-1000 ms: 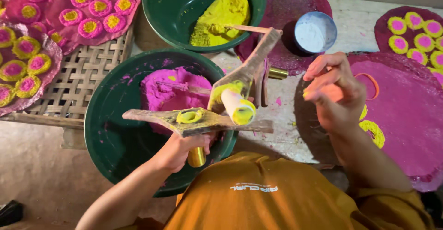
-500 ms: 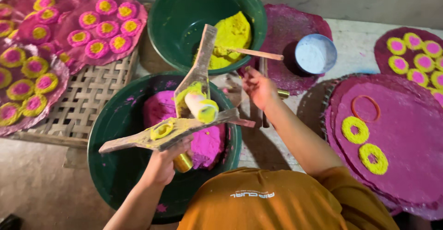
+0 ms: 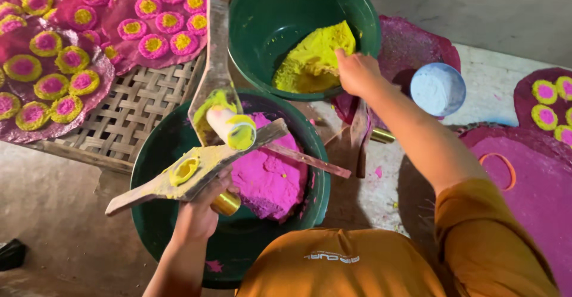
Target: The person prepares colored dough and uses a handheld mold tool to shape dough into small floral patterns onto large circular bases.
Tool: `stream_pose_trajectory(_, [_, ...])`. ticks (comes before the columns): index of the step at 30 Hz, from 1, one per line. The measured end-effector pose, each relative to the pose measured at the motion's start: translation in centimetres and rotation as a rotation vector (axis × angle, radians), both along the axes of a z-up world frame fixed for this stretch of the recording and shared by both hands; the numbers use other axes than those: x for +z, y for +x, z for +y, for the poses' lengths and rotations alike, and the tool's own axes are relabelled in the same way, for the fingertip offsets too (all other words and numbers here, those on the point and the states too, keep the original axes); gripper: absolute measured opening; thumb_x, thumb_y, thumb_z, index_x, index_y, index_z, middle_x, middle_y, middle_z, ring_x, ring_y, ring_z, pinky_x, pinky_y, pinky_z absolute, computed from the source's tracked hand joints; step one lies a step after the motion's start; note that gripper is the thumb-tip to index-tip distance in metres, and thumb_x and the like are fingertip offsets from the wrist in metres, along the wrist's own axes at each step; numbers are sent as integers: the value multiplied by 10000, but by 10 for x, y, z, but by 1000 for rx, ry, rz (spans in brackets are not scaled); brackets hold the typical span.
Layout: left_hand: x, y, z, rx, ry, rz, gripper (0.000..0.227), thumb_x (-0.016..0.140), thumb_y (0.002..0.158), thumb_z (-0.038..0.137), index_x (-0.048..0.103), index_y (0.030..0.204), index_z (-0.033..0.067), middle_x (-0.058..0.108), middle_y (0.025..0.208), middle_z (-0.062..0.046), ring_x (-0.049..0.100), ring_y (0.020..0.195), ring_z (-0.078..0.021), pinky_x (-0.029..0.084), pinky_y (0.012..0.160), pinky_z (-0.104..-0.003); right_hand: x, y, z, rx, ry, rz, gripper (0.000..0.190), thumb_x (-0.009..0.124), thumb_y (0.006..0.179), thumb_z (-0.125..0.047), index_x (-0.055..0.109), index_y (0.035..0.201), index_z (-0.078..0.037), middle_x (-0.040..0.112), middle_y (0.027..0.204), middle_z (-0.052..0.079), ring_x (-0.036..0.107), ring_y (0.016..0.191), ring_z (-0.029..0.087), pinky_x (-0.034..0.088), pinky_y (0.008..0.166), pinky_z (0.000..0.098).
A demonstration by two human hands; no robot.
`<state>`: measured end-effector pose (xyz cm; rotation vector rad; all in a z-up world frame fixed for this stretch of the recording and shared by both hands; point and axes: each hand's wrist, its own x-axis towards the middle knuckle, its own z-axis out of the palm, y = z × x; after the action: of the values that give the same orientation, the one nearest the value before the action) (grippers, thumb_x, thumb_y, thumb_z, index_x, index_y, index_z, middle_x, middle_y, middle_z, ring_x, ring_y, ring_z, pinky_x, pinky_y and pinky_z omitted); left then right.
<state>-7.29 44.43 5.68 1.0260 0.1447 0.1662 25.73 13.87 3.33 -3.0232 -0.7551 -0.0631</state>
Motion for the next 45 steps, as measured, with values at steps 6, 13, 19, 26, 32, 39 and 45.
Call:
stream_pose_trajectory(6, [17, 19, 38, 139, 426, -40, 262, 677, 869, -9, 636, 1125, 32, 666, 978, -58, 659, 862, -164, 551, 734, -324, 73, 20, -24, 40, -5, 440, 218, 557, 965, -123, 736, 1067, -51, 713, 890, 158, 698, 756, 317, 562, 662, 443])
stream_pose_trajectory(13, [47, 117, 29, 325, 934, -319, 305, 634, 1087, 145, 562, 1355, 20, 688, 1137, -64, 678, 1029, -164, 566, 930, -293, 130, -72, -67, 65, 746, 968, 367, 523, 1010, -185, 660, 1342, -113, 607, 649, 41, 544, 520, 110, 465, 465, 286])
stream_pose_trajectory(19, [59, 159, -50, 40, 1567, -474, 609, 723, 942, 285, 523, 1503, 158, 661, 1110, -116, 722, 1007, -305, 562, 796, -411, 143, -107, -50, 206, 350, 834, 278, 609, 998, -231, 767, 1189, -105, 647, 685, 73, 556, 573, 161, 431, 511, 307])
stream_pose_trajectory(26, [16, 177, -107, -237, 1565, -686, 413, 816, 851, 284, 652, 1210, 162, 696, 1159, -99, 712, 1027, -342, 568, 840, -433, 147, -197, -5, 478, -360, -473, 121, 626, 830, -186, 639, 910, -96, 677, 796, 55, 696, 651, 195, 532, 514, 323])
stream_pose_trajectory(32, [10, 183, -73, -204, 1148, -324, 327, 871, 876, 251, 732, 1133, 104, 774, 1099, -67, 746, 1028, -187, 586, 930, -339, 189, -216, -50, 343, -219, -397, 224, 649, 826, -130, 657, 1039, -61, 624, 818, 65, 686, 675, 217, 539, 543, 358])
stream_pose_trajectory(39, [28, 204, -87, 208, 1095, -559, 648, 826, 857, 142, 521, 1414, 14, 628, 1383, -147, 632, 1232, -244, 523, 1038, -371, 131, -187, -10, 156, 793, -47, 336, 621, 971, -9, 629, 1306, -20, 710, 1040, 227, 736, 810, 306, 543, 650, 368])
stream_pose_trajectory(45, [37, 213, -77, 51, 755, -332, 759, 744, 874, 171, 457, 1568, 56, 532, 1452, -176, 612, 1244, -325, 549, 1043, -392, 93, -196, -16, -54, 829, 392, 363, 614, 1006, -84, 663, 1366, -99, 681, 820, 236, 614, 681, 189, 488, 615, 337])
